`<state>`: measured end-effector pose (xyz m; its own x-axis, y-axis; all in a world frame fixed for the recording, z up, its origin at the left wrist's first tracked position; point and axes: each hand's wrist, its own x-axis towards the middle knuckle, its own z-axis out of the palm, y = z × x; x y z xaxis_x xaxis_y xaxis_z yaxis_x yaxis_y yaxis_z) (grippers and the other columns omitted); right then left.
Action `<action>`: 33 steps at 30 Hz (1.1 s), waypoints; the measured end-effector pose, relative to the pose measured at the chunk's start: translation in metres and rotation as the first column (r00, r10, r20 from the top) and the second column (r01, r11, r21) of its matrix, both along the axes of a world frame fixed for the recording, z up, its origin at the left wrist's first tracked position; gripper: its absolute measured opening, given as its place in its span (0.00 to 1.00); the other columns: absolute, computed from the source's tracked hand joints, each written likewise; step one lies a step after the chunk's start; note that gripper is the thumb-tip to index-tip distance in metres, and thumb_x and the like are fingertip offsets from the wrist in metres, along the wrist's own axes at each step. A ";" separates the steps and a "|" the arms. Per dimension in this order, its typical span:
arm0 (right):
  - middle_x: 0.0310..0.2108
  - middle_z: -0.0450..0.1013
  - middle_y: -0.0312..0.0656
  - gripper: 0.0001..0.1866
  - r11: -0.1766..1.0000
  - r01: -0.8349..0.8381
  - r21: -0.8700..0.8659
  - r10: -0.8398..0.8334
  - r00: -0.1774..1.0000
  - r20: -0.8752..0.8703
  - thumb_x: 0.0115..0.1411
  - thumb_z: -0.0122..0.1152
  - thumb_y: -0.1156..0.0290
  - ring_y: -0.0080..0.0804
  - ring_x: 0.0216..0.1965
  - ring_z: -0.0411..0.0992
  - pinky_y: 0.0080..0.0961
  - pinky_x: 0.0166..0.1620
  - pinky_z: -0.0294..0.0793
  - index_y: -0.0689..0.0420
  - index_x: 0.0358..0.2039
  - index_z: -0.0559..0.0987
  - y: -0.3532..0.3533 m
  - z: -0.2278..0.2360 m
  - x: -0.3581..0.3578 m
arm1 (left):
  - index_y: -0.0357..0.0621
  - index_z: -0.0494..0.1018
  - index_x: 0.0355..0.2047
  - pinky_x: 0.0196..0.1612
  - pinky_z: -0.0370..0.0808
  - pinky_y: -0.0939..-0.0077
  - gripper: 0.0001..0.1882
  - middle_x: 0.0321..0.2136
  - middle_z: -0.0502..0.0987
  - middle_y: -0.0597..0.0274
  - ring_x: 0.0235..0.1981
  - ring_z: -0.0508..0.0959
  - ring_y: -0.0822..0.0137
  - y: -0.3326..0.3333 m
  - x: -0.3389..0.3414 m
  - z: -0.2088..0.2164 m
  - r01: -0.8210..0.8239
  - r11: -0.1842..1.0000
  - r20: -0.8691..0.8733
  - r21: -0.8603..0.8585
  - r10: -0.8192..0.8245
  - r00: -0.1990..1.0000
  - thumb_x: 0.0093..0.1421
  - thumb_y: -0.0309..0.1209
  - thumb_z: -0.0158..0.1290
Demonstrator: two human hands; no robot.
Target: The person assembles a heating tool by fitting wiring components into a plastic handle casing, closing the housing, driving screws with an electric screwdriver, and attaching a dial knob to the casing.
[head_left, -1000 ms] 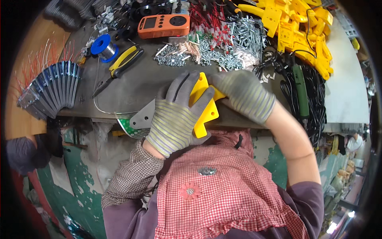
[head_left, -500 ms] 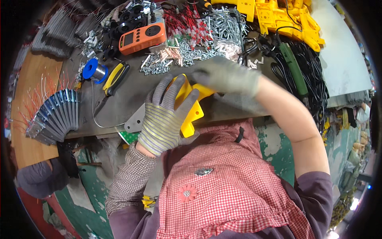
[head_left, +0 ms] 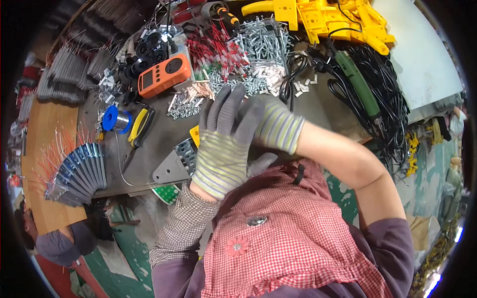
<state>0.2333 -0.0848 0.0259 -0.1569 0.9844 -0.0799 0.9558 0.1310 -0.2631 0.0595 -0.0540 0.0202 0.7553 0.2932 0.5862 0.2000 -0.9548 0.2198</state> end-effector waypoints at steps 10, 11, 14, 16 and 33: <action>0.43 0.83 0.50 0.13 0.965 0.247 0.084 -0.259 0.866 0.428 0.60 0.67 0.71 0.53 0.46 0.83 0.43 0.47 0.84 0.57 0.46 0.86 0.088 0.006 0.100 | 0.49 0.67 0.70 0.68 0.66 0.42 0.49 0.65 0.66 0.43 0.66 0.67 0.38 -0.003 0.000 -0.001 0.023 0.983 -0.073 -0.182 -0.037 0.997 0.51 0.53 0.69; 0.44 0.83 0.50 0.13 0.976 0.211 0.060 -0.215 0.869 0.445 0.60 0.66 0.72 0.53 0.47 0.83 0.43 0.47 0.84 0.58 0.45 0.86 0.090 0.006 0.098 | 0.50 0.68 0.69 0.67 0.67 0.43 0.47 0.65 0.66 0.43 0.66 0.68 0.38 -0.003 0.000 -0.001 0.020 0.987 -0.070 -0.159 -0.032 0.997 0.51 0.54 0.69; 0.48 0.83 0.51 0.11 0.986 0.167 0.022 -0.157 0.867 0.473 0.61 0.64 0.73 0.50 0.49 0.83 0.41 0.48 0.84 0.58 0.43 0.88 0.092 0.002 0.093 | 0.49 0.70 0.67 0.67 0.67 0.43 0.46 0.65 0.67 0.43 0.66 0.68 0.38 -0.001 0.003 -0.005 0.028 0.990 -0.112 -0.140 -0.044 0.993 0.52 0.55 0.68; 0.43 0.84 0.47 0.11 0.995 0.096 -0.019 -0.072 0.850 0.522 0.64 0.63 0.71 0.43 0.44 0.85 0.38 0.45 0.85 0.59 0.44 0.87 0.098 -0.001 0.095 | 0.48 0.73 0.64 0.68 0.64 0.42 0.41 0.64 0.68 0.43 0.65 0.66 0.38 -0.003 0.004 0.000 0.018 0.990 -0.138 -0.143 -0.038 0.990 0.50 0.48 0.69; 0.40 0.84 0.51 0.13 0.845 0.384 0.373 -0.156 0.843 -0.515 0.61 0.64 0.70 0.44 0.43 0.83 0.38 0.43 0.81 0.63 0.43 0.85 0.040 0.007 0.131 | 0.44 0.82 0.49 0.55 0.76 0.59 0.22 0.49 0.80 0.53 0.50 0.80 0.50 0.026 0.004 0.035 0.146 0.979 -0.050 -0.141 -0.155 0.987 0.52 0.22 0.65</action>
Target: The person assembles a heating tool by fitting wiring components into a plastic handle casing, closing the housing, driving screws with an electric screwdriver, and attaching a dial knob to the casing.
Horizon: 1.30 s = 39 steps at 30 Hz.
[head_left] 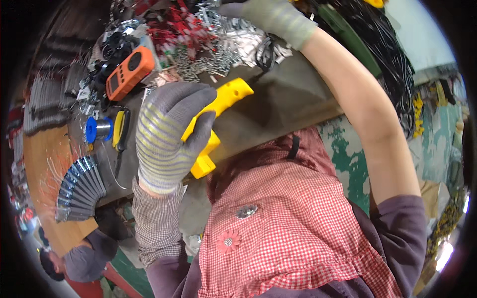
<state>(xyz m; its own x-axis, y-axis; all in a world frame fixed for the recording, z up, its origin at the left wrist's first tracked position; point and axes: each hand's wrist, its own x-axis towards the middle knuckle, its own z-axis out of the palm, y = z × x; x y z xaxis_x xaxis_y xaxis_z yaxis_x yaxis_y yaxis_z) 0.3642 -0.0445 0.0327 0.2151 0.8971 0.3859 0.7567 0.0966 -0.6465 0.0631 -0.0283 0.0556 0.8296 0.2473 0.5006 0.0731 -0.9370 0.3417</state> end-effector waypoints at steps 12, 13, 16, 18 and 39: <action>0.43 0.80 0.39 0.12 0.919 -0.393 0.037 0.072 0.074 -0.995 0.67 0.65 0.77 0.21 0.39 0.78 0.22 0.44 0.81 0.61 0.50 0.81 -0.065 0.012 -0.095 | 0.40 0.85 0.45 0.41 0.81 0.65 0.19 0.40 0.85 0.55 0.38 0.85 0.56 0.043 0.008 0.019 0.300 0.900 0.054 0.317 -0.332 0.942 0.50 0.21 0.66; 0.43 0.80 0.39 0.11 0.948 -0.314 0.059 0.111 0.149 -0.983 0.67 0.64 0.77 0.20 0.37 0.77 0.22 0.44 0.81 0.61 0.50 0.80 -0.074 0.007 -0.095 | 0.39 0.85 0.45 0.42 0.81 0.65 0.19 0.41 0.85 0.53 0.39 0.85 0.56 0.047 0.011 0.014 0.336 0.924 0.119 0.182 -0.360 0.925 0.50 0.20 0.66; 0.40 0.81 0.37 0.08 0.955 -0.294 -0.044 0.015 0.195 -0.981 0.69 0.62 0.75 0.19 0.37 0.76 0.20 0.42 0.79 0.60 0.47 0.80 -0.094 -0.005 -0.112 | 0.37 0.78 0.57 0.44 0.81 0.70 0.23 0.43 0.85 0.48 0.40 0.86 0.61 0.045 -0.001 -0.003 0.263 0.958 0.293 -0.111 -0.221 0.930 0.61 0.19 0.62; 0.37 0.82 0.36 0.08 0.875 -0.446 -0.186 -0.091 0.226 -0.970 0.68 0.63 0.75 0.19 0.38 0.77 0.19 0.42 0.79 0.62 0.46 0.80 -0.110 0.006 -0.121 | 0.39 0.67 0.69 0.46 0.81 0.74 0.28 0.41 0.84 0.49 0.42 0.85 0.65 0.051 -0.012 -0.008 0.182 0.826 0.353 -0.534 0.022 0.935 0.70 0.21 0.55; 0.37 0.78 0.42 0.16 0.959 -0.249 -0.133 0.280 0.903 0.326 0.54 0.71 0.63 0.43 0.40 0.80 0.37 0.43 0.80 0.54 0.43 0.84 -0.113 -0.004 -0.136 | 0.47 0.77 0.58 0.43 0.80 0.74 0.19 0.40 0.81 0.61 0.38 0.82 0.68 0.069 0.013 -0.048 0.115 0.902 0.016 -0.416 -0.120 0.993 0.68 0.22 0.54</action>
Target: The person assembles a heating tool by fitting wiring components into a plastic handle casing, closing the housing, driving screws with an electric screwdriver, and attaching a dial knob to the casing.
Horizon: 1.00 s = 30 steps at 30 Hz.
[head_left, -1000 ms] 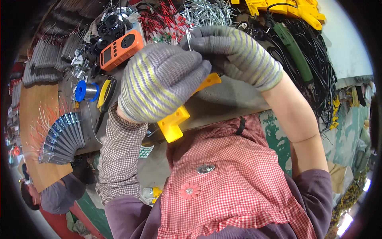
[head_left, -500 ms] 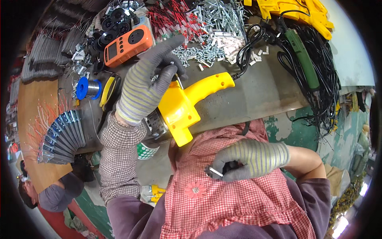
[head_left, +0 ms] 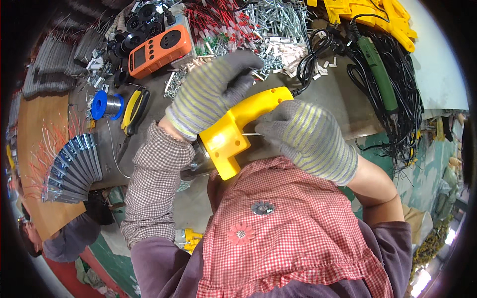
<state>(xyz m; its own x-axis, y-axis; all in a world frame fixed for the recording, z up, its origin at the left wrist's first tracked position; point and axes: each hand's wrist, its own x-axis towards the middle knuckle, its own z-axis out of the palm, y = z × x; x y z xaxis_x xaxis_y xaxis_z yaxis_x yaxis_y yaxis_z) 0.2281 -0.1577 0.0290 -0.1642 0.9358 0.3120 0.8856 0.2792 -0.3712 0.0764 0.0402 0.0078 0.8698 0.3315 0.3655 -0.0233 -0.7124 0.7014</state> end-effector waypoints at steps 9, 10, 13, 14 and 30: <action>0.37 0.77 0.37 0.19 0.963 -0.267 0.047 0.262 0.961 0.091 0.52 0.74 0.56 0.38 0.38 0.80 0.33 0.41 0.81 0.53 0.39 0.82 0.029 -0.007 0.012 | 0.38 0.77 0.43 0.44 0.77 0.69 0.08 0.40 0.79 0.55 0.37 0.80 0.60 0.012 0.001 -0.012 0.098 0.993 -0.066 0.064 -0.094 0.993 0.68 0.30 0.54; 0.38 0.77 0.36 0.19 0.946 -0.309 0.101 0.304 0.951 0.062 0.52 0.73 0.56 0.38 0.38 0.80 0.33 0.41 0.81 0.53 0.40 0.81 0.033 -0.015 0.009 | 0.38 0.77 0.43 0.44 0.77 0.69 0.08 0.40 0.79 0.55 0.37 0.80 0.60 0.014 0.000 -0.011 0.101 0.993 -0.064 0.065 -0.097 0.993 0.68 0.30 0.54; 0.39 0.78 0.36 0.18 0.921 -0.346 0.178 0.360 0.931 -0.055 0.53 0.73 0.60 0.39 0.39 0.80 0.34 0.42 0.82 0.53 0.42 0.80 0.038 -0.013 0.013 | 0.36 0.78 0.41 0.42 0.77 0.72 0.09 0.39 0.79 0.56 0.36 0.80 0.65 0.020 -0.008 -0.007 0.028 0.999 -0.033 -0.032 -0.029 0.999 0.70 0.31 0.54; 0.40 0.78 0.36 0.17 0.918 -0.344 0.197 0.375 0.915 -0.147 0.54 0.72 0.63 0.40 0.39 0.81 0.35 0.43 0.83 0.52 0.43 0.80 0.042 -0.009 0.014 | 0.37 0.79 0.40 0.42 0.78 0.69 0.10 0.38 0.80 0.54 0.36 0.81 0.62 0.022 -0.012 -0.004 -0.072 0.994 -0.060 -0.082 0.067 0.996 0.69 0.32 0.56; 0.40 0.82 0.50 0.15 0.990 -0.010 -0.143 0.050 0.958 0.281 0.56 0.70 0.70 0.52 0.44 0.81 0.43 0.48 0.81 0.57 0.44 0.82 0.161 -0.034 0.064 | 0.43 0.82 0.42 0.54 0.78 0.55 0.17 0.45 0.82 0.50 0.48 0.81 0.47 0.037 0.005 0.003 0.037 0.786 -0.363 0.617 0.242 0.900 0.52 0.33 0.67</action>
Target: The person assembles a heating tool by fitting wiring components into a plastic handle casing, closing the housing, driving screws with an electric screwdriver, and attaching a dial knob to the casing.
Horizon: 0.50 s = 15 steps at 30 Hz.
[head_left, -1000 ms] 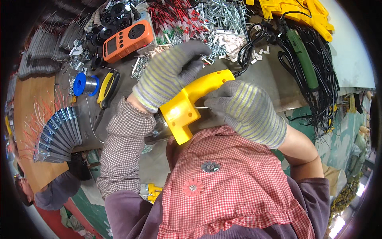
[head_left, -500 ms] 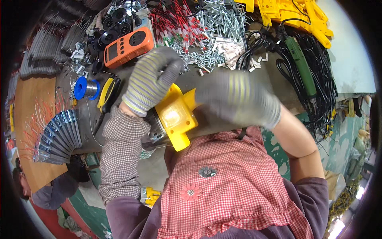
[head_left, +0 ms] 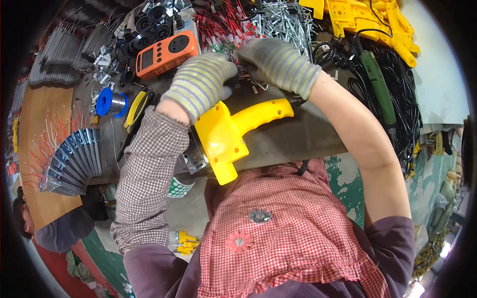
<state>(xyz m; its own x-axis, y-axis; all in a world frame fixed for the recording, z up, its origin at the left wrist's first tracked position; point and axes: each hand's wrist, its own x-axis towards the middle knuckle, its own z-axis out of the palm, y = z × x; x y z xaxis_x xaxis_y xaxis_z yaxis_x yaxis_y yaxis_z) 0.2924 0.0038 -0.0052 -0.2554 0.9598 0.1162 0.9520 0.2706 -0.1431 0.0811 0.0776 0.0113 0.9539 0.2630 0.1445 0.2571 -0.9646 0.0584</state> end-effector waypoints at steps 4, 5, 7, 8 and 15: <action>0.38 0.81 0.49 0.15 0.996 0.071 0.053 -0.055 0.963 -0.264 0.54 0.71 0.73 0.50 0.41 0.81 0.39 0.47 0.82 0.58 0.42 0.82 -0.031 0.017 0.016 | 0.44 0.84 0.40 0.51 0.80 0.56 0.17 0.41 0.82 0.51 0.46 0.82 0.47 0.001 0.024 0.012 0.076 0.996 -0.231 0.050 -0.063 0.971 0.49 0.33 0.69; 0.37 0.81 0.48 0.14 0.997 0.067 0.037 -0.049 0.933 -0.356 0.54 0.71 0.74 0.49 0.40 0.81 0.37 0.46 0.81 0.58 0.42 0.82 -0.039 0.026 0.014 | 0.44 0.84 0.38 0.49 0.81 0.55 0.16 0.38 0.82 0.50 0.44 0.82 0.47 0.002 0.030 0.011 0.048 0.998 -0.288 0.036 -0.036 0.957 0.47 0.32 0.69; 0.34 0.79 0.46 0.11 0.996 0.034 0.077 0.004 0.892 -0.452 0.54 0.69 0.76 0.45 0.37 0.80 0.33 0.44 0.81 0.58 0.39 0.83 -0.052 0.033 0.005 | 0.44 0.85 0.38 0.48 0.81 0.54 0.16 0.37 0.82 0.50 0.43 0.83 0.47 0.008 0.027 0.000 0.054 0.999 -0.176 0.011 -0.051 0.983 0.47 0.32 0.69; 0.34 0.79 0.46 0.11 0.997 0.021 0.076 0.016 0.893 -0.449 0.54 0.69 0.76 0.45 0.37 0.80 0.33 0.44 0.81 0.58 0.39 0.83 -0.056 0.034 0.001 | 0.44 0.85 0.38 0.47 0.81 0.54 0.16 0.36 0.82 0.50 0.42 0.83 0.47 0.012 0.025 -0.003 0.071 0.997 -0.063 -0.007 -0.071 0.995 0.47 0.31 0.69; 0.31 0.72 0.38 0.07 0.894 -0.323 0.312 0.369 0.924 -0.100 0.52 0.67 0.67 0.38 0.34 0.77 0.36 0.36 0.79 0.52 0.29 0.78 -0.088 0.042 -0.049 | 0.40 0.77 0.37 0.41 0.80 0.68 0.10 0.32 0.80 0.57 0.33 0.82 0.59 0.006 -0.028 0.011 0.069 0.912 0.344 -0.405 0.082 0.935 0.55 0.24 0.63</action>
<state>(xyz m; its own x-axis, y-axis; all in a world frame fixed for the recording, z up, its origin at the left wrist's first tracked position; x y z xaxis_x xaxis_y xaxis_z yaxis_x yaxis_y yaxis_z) 0.2431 -0.0839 0.0368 -0.5223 0.7337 0.4346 0.7630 0.6297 -0.1460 0.0527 0.0836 0.0227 0.8605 0.3758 0.3438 0.1535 -0.8349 0.5285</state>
